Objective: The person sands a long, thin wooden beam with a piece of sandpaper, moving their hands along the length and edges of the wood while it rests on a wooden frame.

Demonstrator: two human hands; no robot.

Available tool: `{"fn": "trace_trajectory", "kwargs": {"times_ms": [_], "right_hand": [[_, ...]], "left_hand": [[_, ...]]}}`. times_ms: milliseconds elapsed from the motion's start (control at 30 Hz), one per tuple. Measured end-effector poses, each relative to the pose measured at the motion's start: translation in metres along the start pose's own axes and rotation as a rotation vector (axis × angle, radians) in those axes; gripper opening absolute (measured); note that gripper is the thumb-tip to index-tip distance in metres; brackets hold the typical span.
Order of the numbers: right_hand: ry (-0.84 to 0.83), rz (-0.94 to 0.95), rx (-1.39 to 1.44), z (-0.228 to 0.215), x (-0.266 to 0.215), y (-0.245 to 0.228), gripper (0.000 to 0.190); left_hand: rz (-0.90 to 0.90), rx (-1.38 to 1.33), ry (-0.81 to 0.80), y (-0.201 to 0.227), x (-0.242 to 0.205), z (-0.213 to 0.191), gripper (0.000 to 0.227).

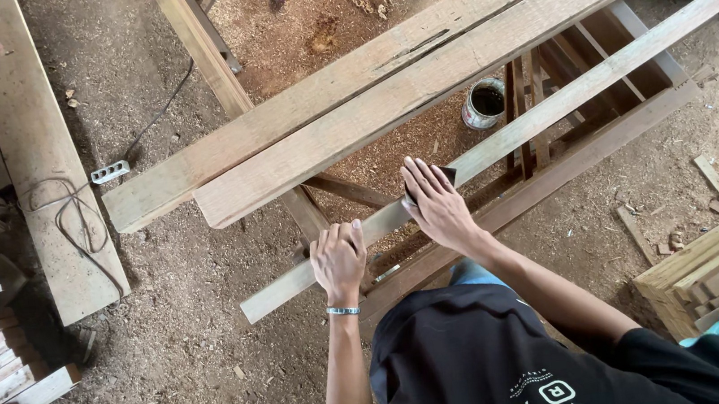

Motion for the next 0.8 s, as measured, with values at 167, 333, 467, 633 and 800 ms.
{"fn": "trace_trajectory", "kwargs": {"times_ms": [167,333,467,633,800], "right_hand": [[0.009,-0.063,0.04,0.008,-0.005,-0.019,0.061],[-0.046,-0.17,0.028,0.013,-0.023,-0.009,0.064],[-0.045,-0.09,0.041,0.003,-0.016,0.009,0.061],[-0.032,-0.001,-0.019,0.017,0.005,-0.003,0.061],[-0.062,-0.134,0.069,0.009,-0.01,-0.021,0.062]], "left_hand": [[0.011,0.009,0.018,-0.001,0.0,0.001,0.058],[0.004,-0.005,0.003,-0.003,0.001,0.005,0.057],[0.015,-0.01,0.081,0.0,-0.003,0.001,0.058],[0.006,0.015,0.054,0.001,-0.001,0.0,0.057],[0.016,0.026,0.081,0.002,-0.001,-0.002,0.057]]}}
Point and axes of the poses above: each hand's wrist, its own x-axis towards the middle knuckle, its own z-axis out of the palm, y = z × x, the point moved 3 cm from there along x, towards the middle knuckle, and after that the axes turned 1 degree about z, right-handed, at the moved point
